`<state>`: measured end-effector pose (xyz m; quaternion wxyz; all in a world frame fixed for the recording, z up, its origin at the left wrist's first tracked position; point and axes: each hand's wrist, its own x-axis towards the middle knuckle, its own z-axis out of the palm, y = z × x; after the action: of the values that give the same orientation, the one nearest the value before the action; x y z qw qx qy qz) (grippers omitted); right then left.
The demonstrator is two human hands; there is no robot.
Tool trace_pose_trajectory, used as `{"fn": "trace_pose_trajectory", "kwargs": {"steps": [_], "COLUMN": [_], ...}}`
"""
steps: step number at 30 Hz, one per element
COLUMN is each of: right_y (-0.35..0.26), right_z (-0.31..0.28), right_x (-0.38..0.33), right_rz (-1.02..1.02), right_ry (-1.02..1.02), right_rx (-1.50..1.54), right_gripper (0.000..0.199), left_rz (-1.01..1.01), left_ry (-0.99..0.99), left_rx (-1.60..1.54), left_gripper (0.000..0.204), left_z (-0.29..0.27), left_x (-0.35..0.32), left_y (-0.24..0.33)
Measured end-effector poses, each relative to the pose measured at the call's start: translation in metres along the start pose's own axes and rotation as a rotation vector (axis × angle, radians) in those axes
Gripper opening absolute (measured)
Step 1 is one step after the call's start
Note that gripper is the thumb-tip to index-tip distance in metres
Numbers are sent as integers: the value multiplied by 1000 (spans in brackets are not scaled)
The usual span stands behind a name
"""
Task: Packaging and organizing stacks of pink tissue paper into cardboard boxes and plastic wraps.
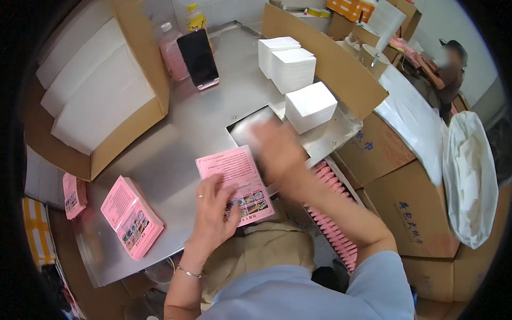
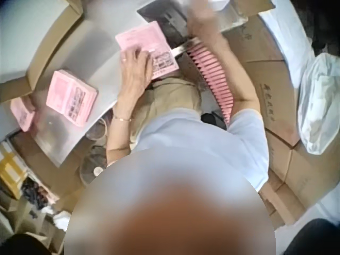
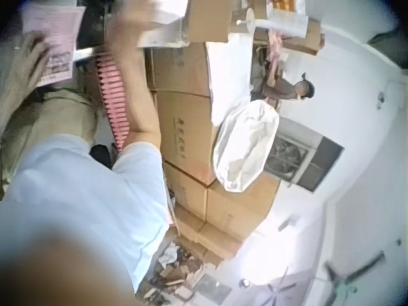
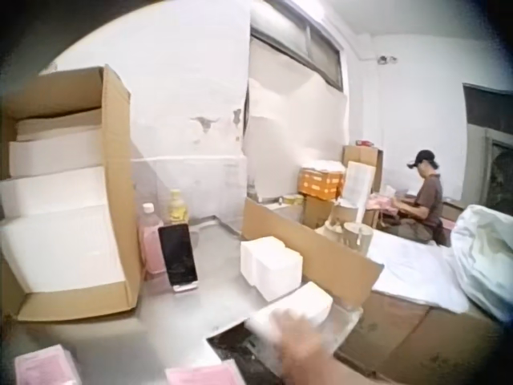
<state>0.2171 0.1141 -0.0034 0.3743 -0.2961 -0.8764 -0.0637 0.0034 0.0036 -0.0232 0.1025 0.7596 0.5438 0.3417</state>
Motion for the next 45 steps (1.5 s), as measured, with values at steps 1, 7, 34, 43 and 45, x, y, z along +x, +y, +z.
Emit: {"fn": "trace_pose_trajectory", "kwargs": {"steps": [1,7,34,43,45], "right_y": [-35,-52,171,-99,-100], "right_z": [0,40,-55,6,35], "right_x": [-13,6,-26,-33,-26], "right_rz": [-166,-29,424,-323,-206], "right_ry": [-231,-522,-8,-319,-114], "right_rx": [53,-35,-178,170,78], "right_gripper": [44,35,37,41,37], "left_rz": [16,-125,-81,-86,-36], "left_ry": [14,40,45,-1,10], "left_rx": [-72,251,243,159,262], "left_gripper": [40,78,46,63,72], "left_z": [-3,0,-17,-39,-40], "left_x": [-1,-2,-5,-21,-13], "left_y": [-3,3,-25,-12,-8]}}
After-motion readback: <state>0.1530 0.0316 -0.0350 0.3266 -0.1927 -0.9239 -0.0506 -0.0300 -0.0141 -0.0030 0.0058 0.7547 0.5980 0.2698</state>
